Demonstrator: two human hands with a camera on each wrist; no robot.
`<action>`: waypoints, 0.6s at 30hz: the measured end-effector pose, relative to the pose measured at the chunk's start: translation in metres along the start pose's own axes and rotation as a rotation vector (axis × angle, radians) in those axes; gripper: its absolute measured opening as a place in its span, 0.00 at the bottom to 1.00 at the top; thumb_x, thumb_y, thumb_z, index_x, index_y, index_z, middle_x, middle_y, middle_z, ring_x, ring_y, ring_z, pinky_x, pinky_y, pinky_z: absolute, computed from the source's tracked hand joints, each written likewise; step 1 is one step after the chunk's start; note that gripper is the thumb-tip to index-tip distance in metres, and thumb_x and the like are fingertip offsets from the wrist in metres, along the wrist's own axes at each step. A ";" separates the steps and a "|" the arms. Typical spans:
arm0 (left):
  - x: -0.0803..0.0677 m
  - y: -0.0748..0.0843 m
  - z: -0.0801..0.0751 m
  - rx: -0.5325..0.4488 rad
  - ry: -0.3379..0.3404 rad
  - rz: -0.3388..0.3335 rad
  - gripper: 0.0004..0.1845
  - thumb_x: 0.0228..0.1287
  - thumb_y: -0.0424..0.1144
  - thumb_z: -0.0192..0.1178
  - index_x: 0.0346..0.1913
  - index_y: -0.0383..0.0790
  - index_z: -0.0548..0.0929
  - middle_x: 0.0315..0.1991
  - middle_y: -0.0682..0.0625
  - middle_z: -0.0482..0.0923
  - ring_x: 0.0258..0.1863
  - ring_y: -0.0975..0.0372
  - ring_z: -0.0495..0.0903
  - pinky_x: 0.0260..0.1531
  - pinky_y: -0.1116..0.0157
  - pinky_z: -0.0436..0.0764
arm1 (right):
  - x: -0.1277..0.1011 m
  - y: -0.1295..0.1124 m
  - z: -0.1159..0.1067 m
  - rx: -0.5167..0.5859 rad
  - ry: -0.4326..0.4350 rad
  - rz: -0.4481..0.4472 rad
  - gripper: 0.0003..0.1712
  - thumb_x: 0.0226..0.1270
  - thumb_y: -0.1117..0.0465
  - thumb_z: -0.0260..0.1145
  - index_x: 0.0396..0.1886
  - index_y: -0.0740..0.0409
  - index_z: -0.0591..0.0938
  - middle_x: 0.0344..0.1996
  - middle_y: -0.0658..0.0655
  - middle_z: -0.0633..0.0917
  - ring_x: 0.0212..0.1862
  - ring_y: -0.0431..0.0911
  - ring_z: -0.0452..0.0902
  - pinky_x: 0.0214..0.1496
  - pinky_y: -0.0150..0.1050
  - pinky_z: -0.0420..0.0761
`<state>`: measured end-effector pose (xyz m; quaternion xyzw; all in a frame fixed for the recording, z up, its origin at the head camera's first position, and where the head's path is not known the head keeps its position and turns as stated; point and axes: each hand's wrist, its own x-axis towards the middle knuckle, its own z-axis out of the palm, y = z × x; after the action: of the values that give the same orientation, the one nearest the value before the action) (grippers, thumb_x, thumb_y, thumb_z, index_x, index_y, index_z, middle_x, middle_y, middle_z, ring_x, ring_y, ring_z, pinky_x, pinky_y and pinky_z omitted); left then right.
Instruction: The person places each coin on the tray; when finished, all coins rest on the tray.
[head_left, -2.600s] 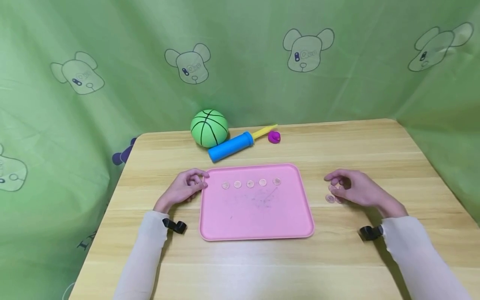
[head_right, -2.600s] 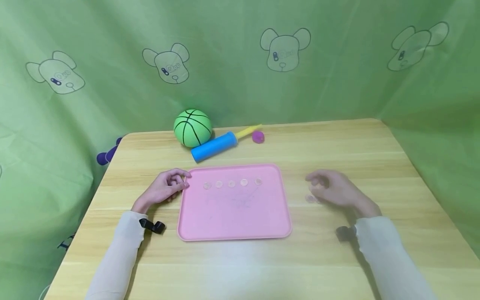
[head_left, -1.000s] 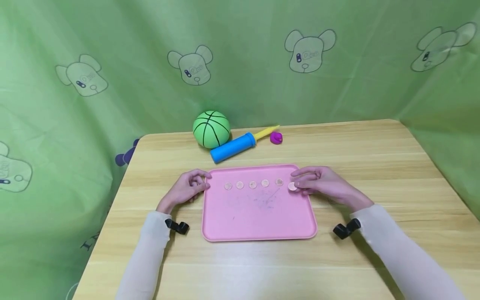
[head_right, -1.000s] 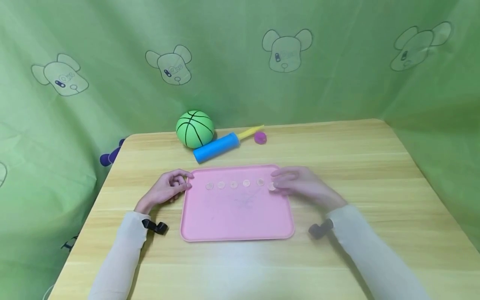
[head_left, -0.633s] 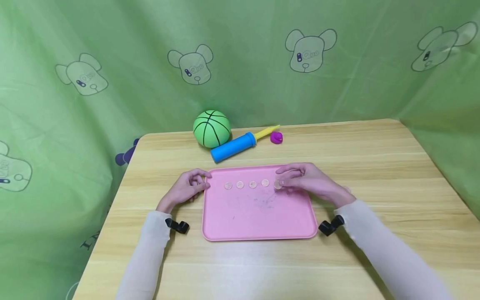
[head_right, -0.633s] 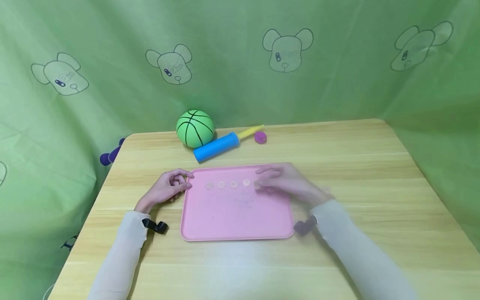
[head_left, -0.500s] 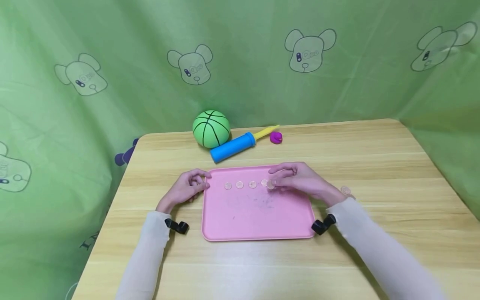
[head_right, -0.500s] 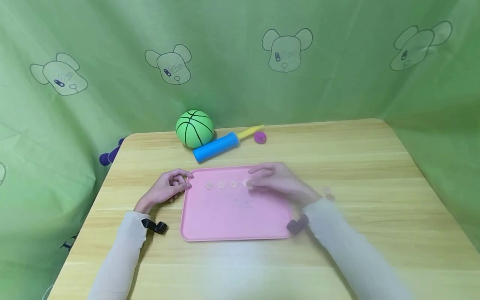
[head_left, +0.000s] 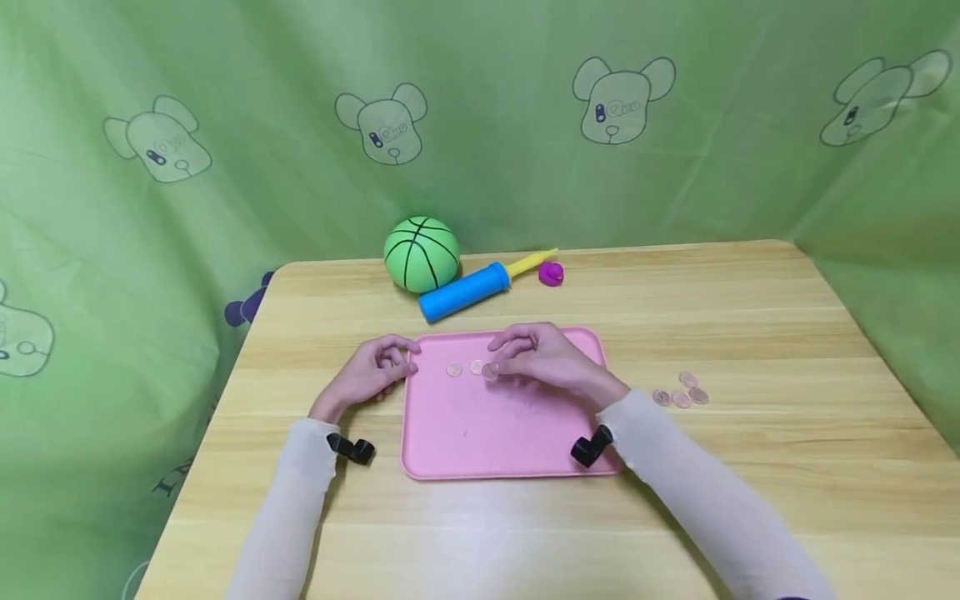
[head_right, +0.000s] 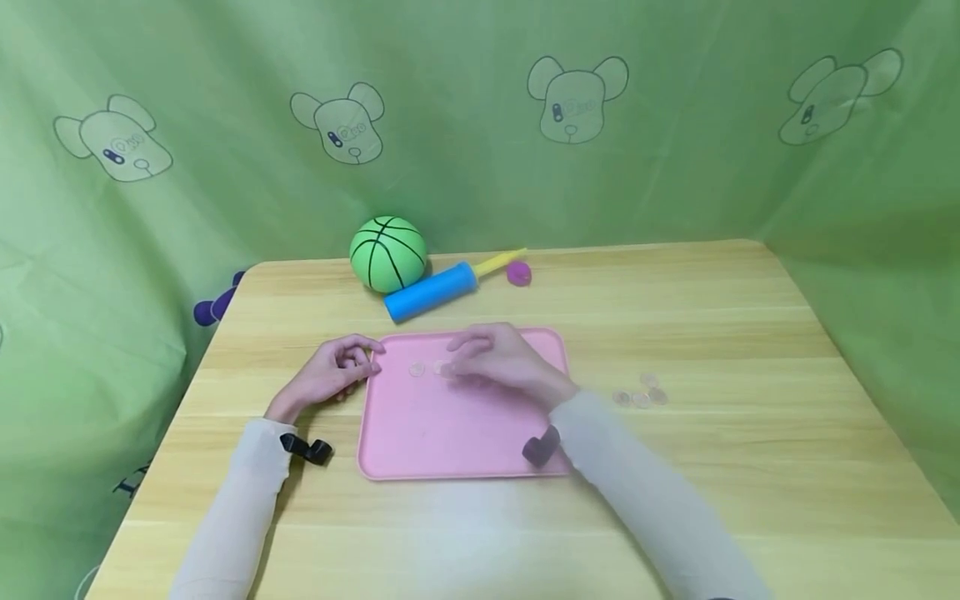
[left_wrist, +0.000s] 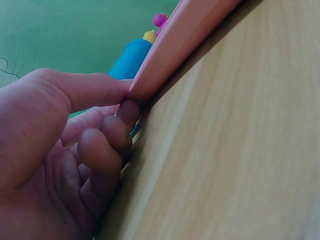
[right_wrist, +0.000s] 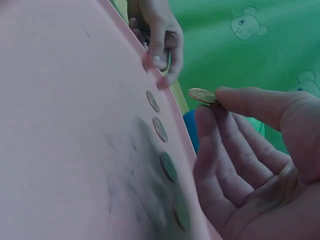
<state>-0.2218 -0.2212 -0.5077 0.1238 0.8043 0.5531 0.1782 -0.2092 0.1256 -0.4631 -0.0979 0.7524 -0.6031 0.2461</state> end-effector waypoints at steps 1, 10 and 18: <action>0.000 0.000 0.000 0.000 0.001 0.000 0.18 0.77 0.33 0.67 0.64 0.35 0.83 0.33 0.48 0.81 0.18 0.65 0.73 0.16 0.70 0.74 | 0.002 0.000 0.003 -0.012 0.003 -0.005 0.24 0.68 0.60 0.80 0.60 0.60 0.85 0.41 0.52 0.95 0.40 0.48 0.87 0.38 0.36 0.85; 0.000 0.002 -0.002 0.001 0.007 -0.008 0.18 0.76 0.34 0.67 0.65 0.35 0.83 0.33 0.49 0.81 0.18 0.65 0.72 0.15 0.70 0.73 | 0.019 -0.005 0.033 -0.132 -0.003 -0.017 0.23 0.64 0.59 0.84 0.55 0.58 0.88 0.36 0.55 0.94 0.29 0.47 0.82 0.29 0.36 0.80; 0.001 0.000 0.000 0.000 0.005 0.002 0.18 0.76 0.33 0.67 0.65 0.36 0.83 0.34 0.48 0.82 0.18 0.65 0.72 0.15 0.69 0.73 | 0.029 0.000 0.053 -0.336 -0.004 -0.133 0.17 0.62 0.61 0.85 0.49 0.57 0.90 0.32 0.50 0.94 0.34 0.40 0.89 0.46 0.34 0.85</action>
<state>-0.2223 -0.2207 -0.5081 0.1233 0.8045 0.5538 0.1757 -0.2082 0.0674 -0.4783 -0.1884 0.8338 -0.4838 0.1875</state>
